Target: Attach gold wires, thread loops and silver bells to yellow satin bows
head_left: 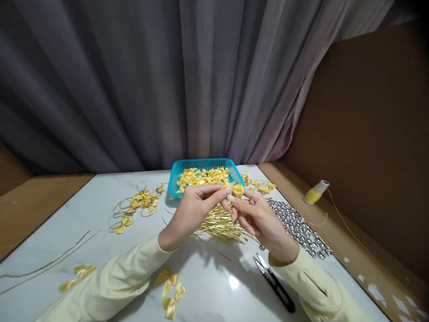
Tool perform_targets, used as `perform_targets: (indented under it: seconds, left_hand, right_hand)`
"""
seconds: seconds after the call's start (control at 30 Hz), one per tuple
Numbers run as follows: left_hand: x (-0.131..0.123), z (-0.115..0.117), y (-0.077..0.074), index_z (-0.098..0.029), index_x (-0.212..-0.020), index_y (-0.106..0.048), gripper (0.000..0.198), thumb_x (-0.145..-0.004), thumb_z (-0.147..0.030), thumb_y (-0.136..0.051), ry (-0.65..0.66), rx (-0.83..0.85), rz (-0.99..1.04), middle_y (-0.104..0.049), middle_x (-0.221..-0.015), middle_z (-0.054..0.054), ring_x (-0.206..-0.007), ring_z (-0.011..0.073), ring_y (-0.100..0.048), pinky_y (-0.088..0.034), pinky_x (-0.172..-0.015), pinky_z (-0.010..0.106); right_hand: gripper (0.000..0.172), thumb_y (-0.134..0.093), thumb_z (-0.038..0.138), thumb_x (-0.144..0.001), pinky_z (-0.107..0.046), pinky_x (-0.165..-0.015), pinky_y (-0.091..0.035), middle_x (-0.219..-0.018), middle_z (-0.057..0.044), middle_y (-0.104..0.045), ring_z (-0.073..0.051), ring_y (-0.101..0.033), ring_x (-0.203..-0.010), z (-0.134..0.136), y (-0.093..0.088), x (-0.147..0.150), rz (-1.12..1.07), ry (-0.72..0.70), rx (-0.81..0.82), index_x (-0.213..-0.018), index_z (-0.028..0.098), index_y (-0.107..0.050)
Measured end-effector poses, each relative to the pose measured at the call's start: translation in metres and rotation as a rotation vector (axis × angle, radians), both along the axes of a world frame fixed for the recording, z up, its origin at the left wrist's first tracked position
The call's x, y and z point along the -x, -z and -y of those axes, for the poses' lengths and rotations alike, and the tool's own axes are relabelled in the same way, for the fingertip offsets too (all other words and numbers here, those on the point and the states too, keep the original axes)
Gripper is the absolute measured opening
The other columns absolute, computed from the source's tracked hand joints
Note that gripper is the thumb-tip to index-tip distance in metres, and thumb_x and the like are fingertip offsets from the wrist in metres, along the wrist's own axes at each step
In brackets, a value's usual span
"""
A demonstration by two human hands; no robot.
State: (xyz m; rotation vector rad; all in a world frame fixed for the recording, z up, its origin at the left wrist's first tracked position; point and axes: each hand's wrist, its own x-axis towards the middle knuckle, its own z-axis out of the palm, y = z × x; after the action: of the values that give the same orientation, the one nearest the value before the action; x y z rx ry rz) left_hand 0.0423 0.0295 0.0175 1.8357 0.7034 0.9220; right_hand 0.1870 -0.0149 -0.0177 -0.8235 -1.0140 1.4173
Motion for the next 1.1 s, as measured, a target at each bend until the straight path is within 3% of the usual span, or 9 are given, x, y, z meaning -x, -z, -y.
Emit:
perform_targets:
  seconds: [0.1, 0.3, 0.63, 0.73, 0.8, 0.9, 1.1]
  left_hand:
    - [0.000, 0.000, 0.001, -0.016, -0.053, -0.060, 0.032, -0.084, -0.024, -0.054, 0.025, 0.016, 0.008, -0.059, -0.057, -0.003, -0.058, 0.0088, -0.050, -0.039, -0.063, 0.021]
    - [-0.001, 0.003, 0.002, -0.015, -0.046, -0.051, 0.038, -0.082, -0.023, -0.059, 0.018, -0.007, 0.040, -0.045, -0.047, -0.006, -0.048, 0.0064, -0.037, -0.032, -0.053, 0.021]
    - [-0.006, 0.002, 0.018, -0.016, -0.042, -0.042, 0.044, -0.082, -0.029, -0.058, -0.029, 0.080, 0.131, -0.033, -0.043, -0.006, -0.046, 0.0079, -0.030, -0.027, -0.049, 0.024]
    - [-0.005, -0.001, 0.012, -0.018, -0.047, -0.054, 0.036, -0.081, -0.029, -0.058, -0.012, 0.044, 0.089, -0.044, -0.050, -0.004, -0.052, 0.0091, -0.040, -0.033, -0.054, 0.025]
    - [-0.003, -0.004, 0.006, -0.019, -0.058, -0.065, 0.024, -0.079, -0.028, -0.059, 0.033, -0.015, 0.061, -0.058, -0.068, -0.001, -0.068, 0.0120, -0.051, -0.039, -0.066, 0.026]
    - [-0.001, -0.010, 0.001, -0.021, -0.070, -0.070, 0.017, -0.080, -0.029, -0.058, 0.110, -0.066, 0.026, -0.064, -0.085, 0.002, -0.086, 0.0167, -0.055, -0.039, -0.078, 0.030]
    - [-0.002, -0.013, 0.012, -0.018, -0.062, -0.066, 0.023, -0.081, -0.029, -0.058, 0.123, -0.082, 0.014, -0.060, -0.074, 0.001, -0.075, 0.0144, -0.054, -0.040, -0.071, 0.028]
  right_hand:
    - [0.021, -0.068, 0.033, -0.072, -0.017, -0.029, -0.007, -0.062, 0.003, -0.061, 0.000, -0.035, -0.030, 0.000, 0.000, 0.000, 0.047, 0.068, -0.002, -0.073, 0.016, -0.055]
    - [0.024, -0.073, 0.035, -0.064, -0.020, -0.033, -0.006, -0.034, 0.010, -0.034, -0.002, -0.020, -0.030, 0.002, 0.000, 0.001, 0.147, 0.168, 0.040, -0.068, 0.016, -0.060]
    - [0.024, -0.075, 0.033, -0.061, -0.021, -0.034, -0.009, -0.034, 0.008, -0.037, -0.002, -0.026, -0.030, 0.002, 0.007, 0.007, 0.143, 0.246, -0.018, -0.058, 0.014, -0.061]
    - [0.022, -0.073, 0.033, -0.064, -0.020, -0.033, -0.009, -0.035, 0.007, -0.044, -0.002, -0.025, -0.029, 0.001, 0.005, 0.003, 0.156, 0.244, -0.017, -0.062, 0.015, -0.061]
    - [0.020, -0.073, 0.032, -0.064, -0.020, -0.033, -0.010, -0.034, 0.007, -0.045, -0.003, -0.027, -0.027, 0.002, 0.003, 0.000, 0.175, 0.246, -0.029, -0.065, 0.016, -0.061]
    - [0.019, -0.074, 0.029, -0.063, -0.020, -0.033, -0.012, -0.033, 0.008, -0.041, -0.003, -0.029, -0.027, 0.003, 0.003, -0.001, 0.220, 0.247, -0.058, -0.061, 0.015, -0.061]
    - [0.023, -0.074, 0.032, -0.063, -0.020, -0.034, -0.013, -0.037, 0.009, -0.036, -0.003, -0.024, -0.033, 0.002, 0.007, 0.003, 0.244, 0.244, -0.058, -0.056, 0.015, -0.059]
